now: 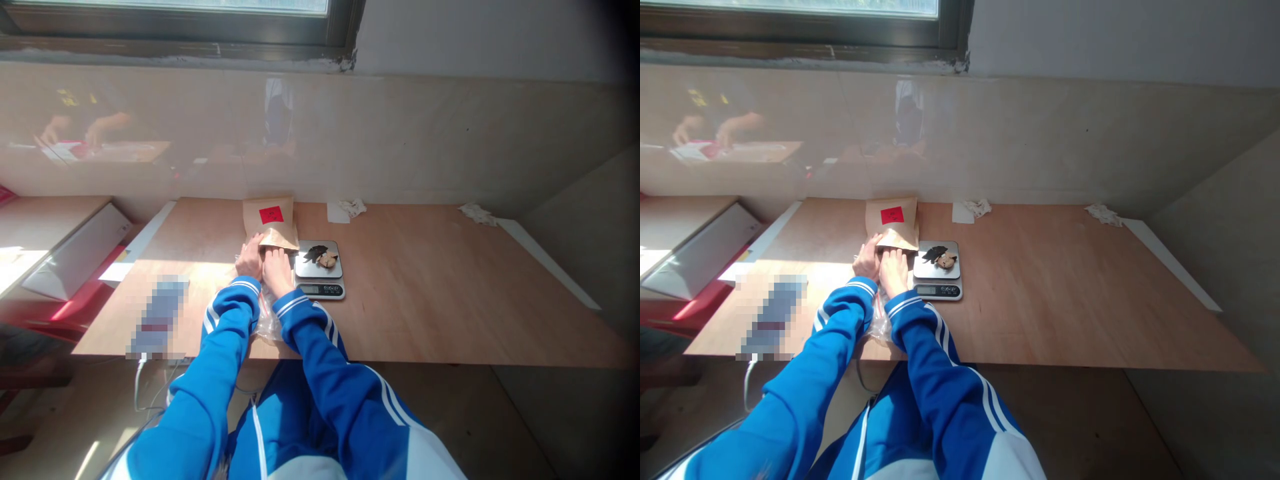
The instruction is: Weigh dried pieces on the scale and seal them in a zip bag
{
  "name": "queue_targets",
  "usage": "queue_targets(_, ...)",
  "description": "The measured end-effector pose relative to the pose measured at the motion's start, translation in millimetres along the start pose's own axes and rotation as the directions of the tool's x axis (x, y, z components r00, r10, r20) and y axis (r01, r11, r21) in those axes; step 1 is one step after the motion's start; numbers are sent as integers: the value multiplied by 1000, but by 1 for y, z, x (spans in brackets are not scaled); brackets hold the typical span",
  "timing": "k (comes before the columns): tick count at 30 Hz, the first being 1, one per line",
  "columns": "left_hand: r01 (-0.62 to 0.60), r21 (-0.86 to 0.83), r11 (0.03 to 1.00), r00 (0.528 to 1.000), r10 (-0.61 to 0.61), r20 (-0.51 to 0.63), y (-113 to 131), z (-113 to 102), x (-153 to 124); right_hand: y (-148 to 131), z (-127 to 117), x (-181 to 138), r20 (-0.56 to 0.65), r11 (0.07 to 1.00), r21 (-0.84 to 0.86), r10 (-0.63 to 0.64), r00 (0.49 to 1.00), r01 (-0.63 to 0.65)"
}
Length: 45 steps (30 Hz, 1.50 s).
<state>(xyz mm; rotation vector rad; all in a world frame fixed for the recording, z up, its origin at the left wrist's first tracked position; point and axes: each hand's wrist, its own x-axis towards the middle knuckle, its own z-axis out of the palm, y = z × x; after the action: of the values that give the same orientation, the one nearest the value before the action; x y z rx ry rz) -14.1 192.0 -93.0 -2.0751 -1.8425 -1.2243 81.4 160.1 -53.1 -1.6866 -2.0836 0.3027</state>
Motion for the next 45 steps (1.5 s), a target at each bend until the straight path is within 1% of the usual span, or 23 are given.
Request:
queue_targets(5,3,-15,1000,1000,-4,-9,2,-1,0,-5,5,1,-11,999,-3,47,999,-47)
queue_targets(12,16,2,1000,1000,-16,-21,3,-1,1,-8,9,-8,-38,996,53,80,996,-78)
queue_targets(17,13,11,1000,999,-13,-29,7,-4,1,-5,10,-8,-62,993,95,78,995,-72)
queue_targets(23,38,2,999,999,-38,-32,9,-5,2,7,11,-6,-201,979,201,74,977,-33)
queue_targets(26,47,-2,999,999,-47,-20,8,-4,2,10,12,-8,-244,985,171,58,968,-16)
queue_targets(29,54,-14,998,998,-54,-13,6,-3,2,12,12,-12,-263,988,156,54,963,-13)
queue_targets(31,50,-21,999,999,-51,-12,5,-2,2,13,11,-15,-266,985,170,67,962,-21)
queue_targets(34,46,-20,999,999,-46,-14,4,-2,2,15,8,-18,-269,972,234,86,959,-22)
queue_targets(39,35,-8,999,999,-35,-6,5,-3,2,18,2,-19,-271,956,292,68,960,15)
queue_targets(42,37,-11,999,999,-37,-10,6,-4,2,16,-4,-24,-298,936,350,68,952,43)
queue_targets(45,44,-21,999,999,-44,-10,8,-6,2,15,-13,-38,-346,901,426,79,935,81)
